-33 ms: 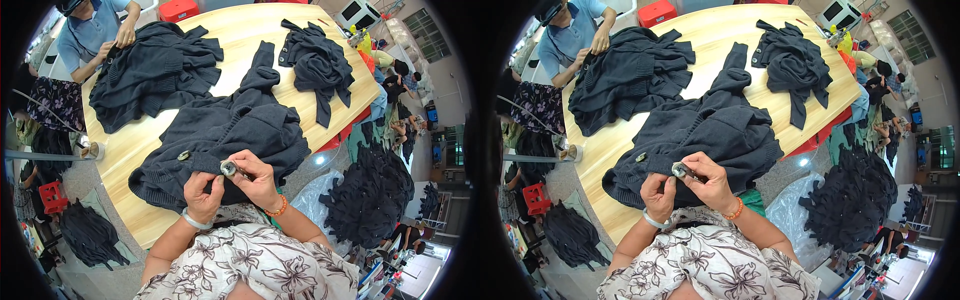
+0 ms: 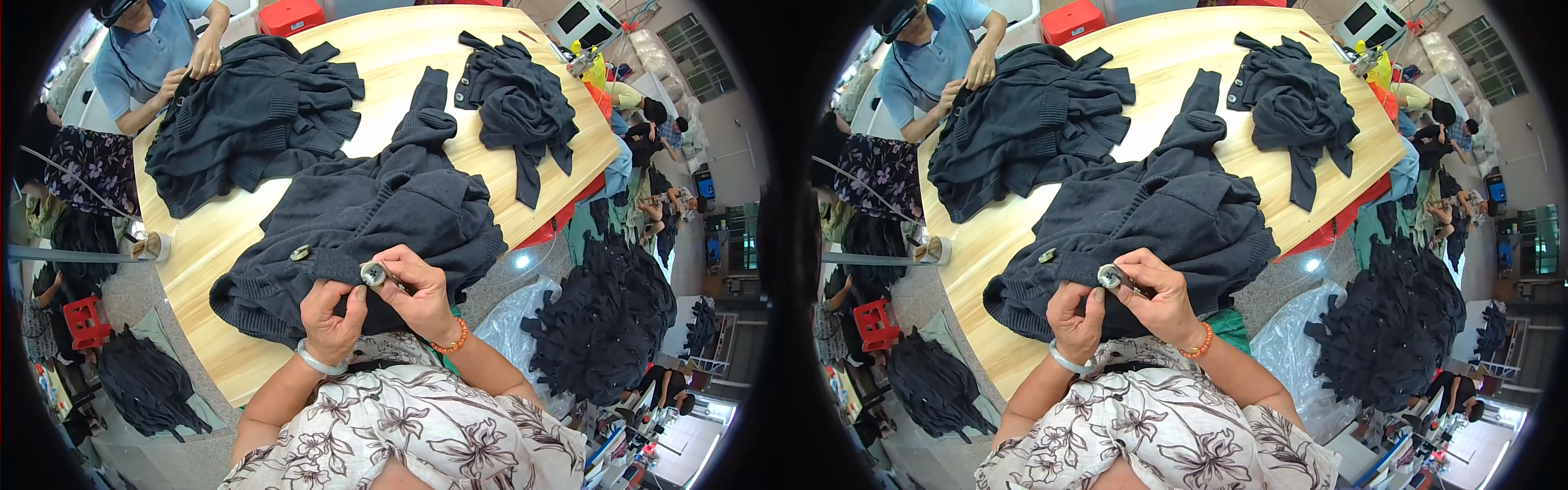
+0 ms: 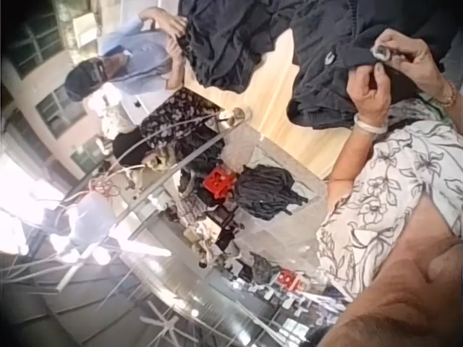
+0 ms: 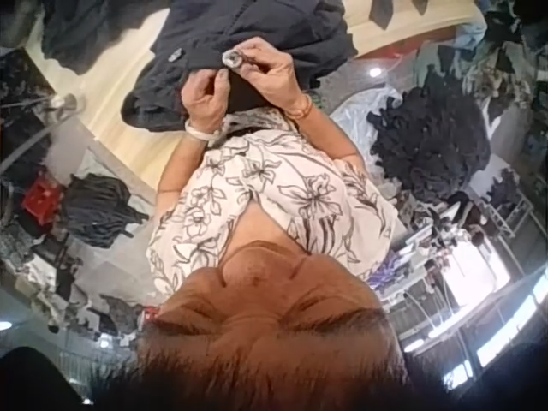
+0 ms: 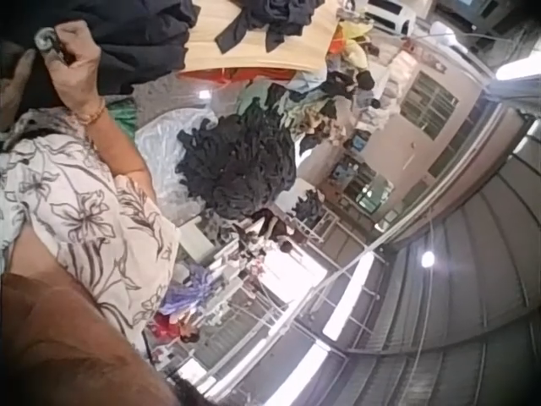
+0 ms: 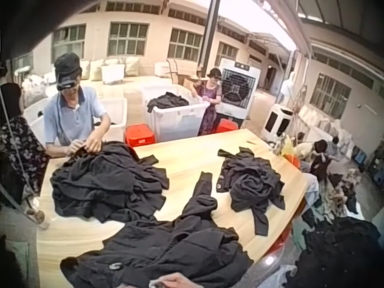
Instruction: Inspecting and preparing knitted garments with metal eyelets at a workbench.
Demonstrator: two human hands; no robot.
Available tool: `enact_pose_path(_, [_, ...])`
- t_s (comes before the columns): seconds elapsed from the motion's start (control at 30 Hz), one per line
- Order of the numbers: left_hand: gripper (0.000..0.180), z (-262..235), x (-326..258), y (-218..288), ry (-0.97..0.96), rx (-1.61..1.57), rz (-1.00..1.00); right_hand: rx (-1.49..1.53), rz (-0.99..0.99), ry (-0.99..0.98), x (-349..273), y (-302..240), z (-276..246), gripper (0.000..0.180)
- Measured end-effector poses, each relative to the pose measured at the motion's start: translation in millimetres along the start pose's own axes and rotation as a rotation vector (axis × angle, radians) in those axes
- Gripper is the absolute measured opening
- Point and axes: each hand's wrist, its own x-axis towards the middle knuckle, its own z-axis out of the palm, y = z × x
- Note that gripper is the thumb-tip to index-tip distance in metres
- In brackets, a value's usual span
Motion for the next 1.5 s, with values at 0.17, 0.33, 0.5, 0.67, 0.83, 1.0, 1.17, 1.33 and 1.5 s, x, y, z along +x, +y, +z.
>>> enact_pose_path(0.17, [0.027, -9.5, 5.2, 1.6, -0.013, 0.143, 0.297, 0.057, 0.070, 0.017, 1.5, -6.5, 0.9, 0.017])
enact_pose_path(0.33, [0.053, -18.3, 22.4, 0.2, -0.128, 0.484, 0.461, 0.035, 0.048, -0.113, 5.0, -7.3, -5.6, 0.016])
enact_pose_path(0.5, [0.049, -16.9, 24.8, -14.0, -0.131, 0.351, 0.448, -0.048, 0.056, -0.082, 4.2, -10.7, -6.4, 0.018])
enact_pose_path(0.67, [0.051, -13.5, 24.8, -12.2, -0.134, 0.343, 0.447, -0.132, -0.021, -0.011, 4.8, -16.8, -4.1, 0.020])
enact_pose_path(0.83, [0.040, -21.1, 34.6, -1.4, -0.340, 0.097, 0.273, -0.119, 0.062, -0.044, 5.5, -13.3, -13.0, 0.017])
enact_pose_path(1.0, [0.036, -17.4, 28.1, -14.4, -0.303, 0.145, 0.256, -0.021, 0.160, -0.085, 6.1, -5.9, -12.6, 0.014])
enact_pose_path(1.17, [0.032, -10.1, 26.3, -14.5, -0.237, 0.177, 0.257, -0.285, -0.094, 0.003, 9.0, -7.8, -9.8, 0.018])
enact_pose_path(1.33, [0.034, -4.3, 19.6, -20.6, -0.171, 0.201, 0.246, -0.553, -0.272, 0.042, 6.7, -9.1, -2.2, 0.023])
enact_pose_path(1.5, [0.028, 3.0, 16.2, -16.9, -0.139, 0.143, 0.132, -0.726, -0.393, 0.070, 7.5, -10.1, -2.7, 0.026])
